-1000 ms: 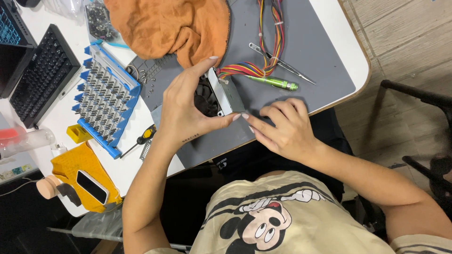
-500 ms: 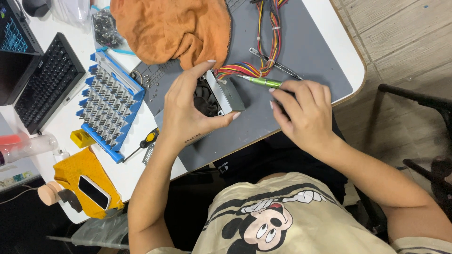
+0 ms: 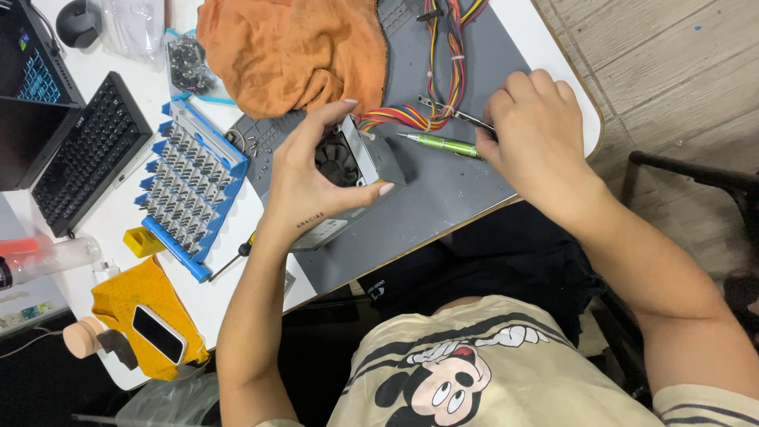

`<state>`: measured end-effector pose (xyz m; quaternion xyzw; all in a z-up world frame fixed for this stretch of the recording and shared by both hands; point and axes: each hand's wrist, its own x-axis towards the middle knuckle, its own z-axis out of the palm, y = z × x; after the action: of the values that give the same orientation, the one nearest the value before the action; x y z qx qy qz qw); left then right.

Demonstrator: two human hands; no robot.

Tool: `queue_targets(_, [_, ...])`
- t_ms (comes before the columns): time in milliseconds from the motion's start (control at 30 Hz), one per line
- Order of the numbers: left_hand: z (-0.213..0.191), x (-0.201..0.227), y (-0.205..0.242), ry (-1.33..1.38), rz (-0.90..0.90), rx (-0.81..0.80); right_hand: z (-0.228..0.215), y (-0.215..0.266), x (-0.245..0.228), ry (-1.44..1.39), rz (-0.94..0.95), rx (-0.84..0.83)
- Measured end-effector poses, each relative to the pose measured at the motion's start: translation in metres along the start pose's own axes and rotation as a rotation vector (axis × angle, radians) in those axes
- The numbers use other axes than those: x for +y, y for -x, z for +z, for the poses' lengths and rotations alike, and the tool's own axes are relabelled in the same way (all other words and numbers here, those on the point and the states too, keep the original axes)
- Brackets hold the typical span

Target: The person disassembles a computer power supply unit on a workbench. They use a screwdriver to remove screws from the casing, detach the metal cover, and then use tweezers to manipulate internal components and wires.

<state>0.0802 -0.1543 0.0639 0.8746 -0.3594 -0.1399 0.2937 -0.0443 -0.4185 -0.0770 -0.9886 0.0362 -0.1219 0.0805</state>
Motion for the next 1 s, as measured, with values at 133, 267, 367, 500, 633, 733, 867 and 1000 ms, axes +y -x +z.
queue_targets(133, [0.004,-0.005,-0.005,-0.021,-0.022,0.038,-0.021,0.0,0.007,0.002,0.02,-0.075])
queue_targets(267, [0.016,-0.016,-0.005,-0.092,0.008,0.06,-0.064,0.014,0.005,-0.148,0.109,-0.146])
queue_targets(367, [0.019,-0.022,-0.009,-0.113,-0.006,0.054,-0.093,0.024,-0.004,-0.468,0.035,0.042])
queue_targets(500, [0.007,-0.017,-0.014,-0.042,-0.048,0.018,-0.095,0.044,-0.026,-0.913,0.049,0.319])
queue_targets(633, [-0.003,-0.022,-0.024,0.016,-0.049,0.005,-0.054,0.059,-0.051,-0.937,-0.057,0.453])
queue_targets(733, [-0.004,-0.029,-0.026,0.05,-0.039,-0.022,-0.031,0.056,-0.072,-1.254,-0.115,0.477])
queue_targets(867, [0.001,-0.038,-0.028,0.052,-0.013,-0.023,-0.021,0.031,-0.096,-1.323,-0.207,0.564])
queue_targets(1000, [0.006,-0.043,-0.031,0.032,-0.004,-0.002,-0.021,0.012,-0.113,-1.283,-0.189,0.616])
